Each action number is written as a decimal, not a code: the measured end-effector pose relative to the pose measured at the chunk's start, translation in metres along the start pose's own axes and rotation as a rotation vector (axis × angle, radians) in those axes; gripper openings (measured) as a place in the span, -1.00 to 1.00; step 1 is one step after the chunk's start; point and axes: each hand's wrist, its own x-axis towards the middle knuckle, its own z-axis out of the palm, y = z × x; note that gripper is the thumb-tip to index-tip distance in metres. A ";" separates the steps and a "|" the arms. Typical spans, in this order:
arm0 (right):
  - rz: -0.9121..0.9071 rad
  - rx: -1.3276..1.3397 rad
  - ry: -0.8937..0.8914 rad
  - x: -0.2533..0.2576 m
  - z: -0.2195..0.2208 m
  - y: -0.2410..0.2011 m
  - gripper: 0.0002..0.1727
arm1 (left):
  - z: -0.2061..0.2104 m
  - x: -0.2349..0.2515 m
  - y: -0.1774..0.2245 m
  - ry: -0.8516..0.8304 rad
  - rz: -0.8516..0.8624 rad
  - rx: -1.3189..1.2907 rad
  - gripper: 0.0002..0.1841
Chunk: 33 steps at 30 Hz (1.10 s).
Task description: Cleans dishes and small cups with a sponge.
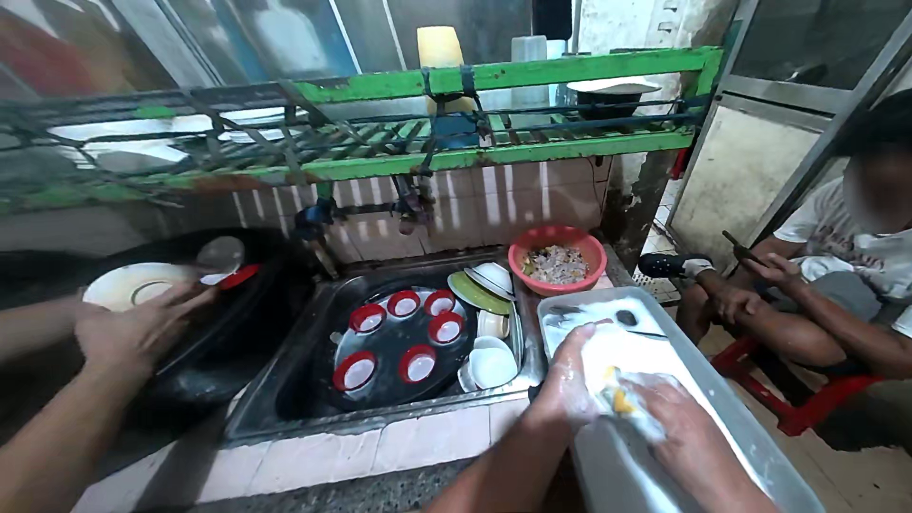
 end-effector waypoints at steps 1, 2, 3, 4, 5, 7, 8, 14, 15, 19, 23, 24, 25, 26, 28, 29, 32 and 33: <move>0.033 -0.017 -0.026 0.004 -0.004 0.010 -0.61 | -0.001 0.000 0.001 -0.020 -0.017 -0.019 -0.59; 0.067 -0.025 -0.032 0.012 -0.006 0.017 -0.61 | -0.001 0.001 -0.001 -0.041 -0.038 -0.033 -0.59; 0.096 -0.030 -0.025 0.020 -0.006 0.019 -0.60 | 0.001 0.001 -0.006 -0.036 -0.060 -0.048 -0.60; 0.126 -0.028 -0.027 0.028 -0.004 0.014 -0.59 | 0.004 0.001 -0.010 -0.014 -0.084 -0.068 -0.62; 0.144 -0.019 -0.029 0.034 0.000 0.004 -0.58 | 0.006 0.000 -0.013 -0.007 -0.098 -0.080 -0.64; 0.088 0.030 -0.022 0.032 0.011 -0.017 -0.57 | 0.000 -0.002 -0.007 -0.070 -0.082 -0.089 -0.61; 0.026 0.061 -0.017 0.027 0.015 -0.021 -0.59 | -0.005 -0.002 0.001 -0.099 -0.068 -0.085 -0.61; 0.097 -0.044 -0.362 0.048 -0.008 0.004 -0.54 | -0.013 -0.007 0.017 -0.031 0.044 0.034 -0.55; 0.090 -0.025 -0.329 0.053 -0.002 0.001 -0.54 | -0.013 -0.007 0.013 -0.042 0.069 0.051 -0.56; -0.102 0.102 -0.025 0.039 0.038 -0.039 -0.60 | -0.021 -0.014 0.031 0.052 0.122 0.029 -0.59; -0.015 0.080 -0.209 0.005 0.028 -0.010 -0.73 | -0.098 -0.016 0.091 0.221 0.436 0.187 -0.60; 0.030 0.044 -0.225 -0.006 0.023 0.010 -0.74 | -0.128 -0.014 0.108 0.327 0.540 0.295 -0.61; 0.107 0.017 -0.291 -0.013 0.014 0.028 -0.72 | -0.159 -0.012 0.123 0.451 0.619 0.419 -0.61; 0.215 -0.004 -0.408 -0.016 0.003 0.041 -0.66 | -0.187 -0.011 0.136 0.566 0.659 0.558 -0.60; 0.350 -0.061 -0.518 -0.017 -0.008 0.056 -0.59 | -0.211 -0.012 0.149 0.719 0.674 0.828 -0.59; 0.380 -0.089 -0.538 -0.018 -0.007 0.060 -0.56 | -0.203 -0.012 0.149 0.712 0.661 0.934 -0.57; 0.453 -0.115 -0.669 -0.014 0.000 0.061 -0.41 | -0.142 0.002 0.126 0.432 0.610 1.223 -0.55; 0.483 -0.112 -0.726 -0.013 0.000 0.058 -0.36 | -0.113 0.008 0.112 0.302 0.574 1.345 -0.53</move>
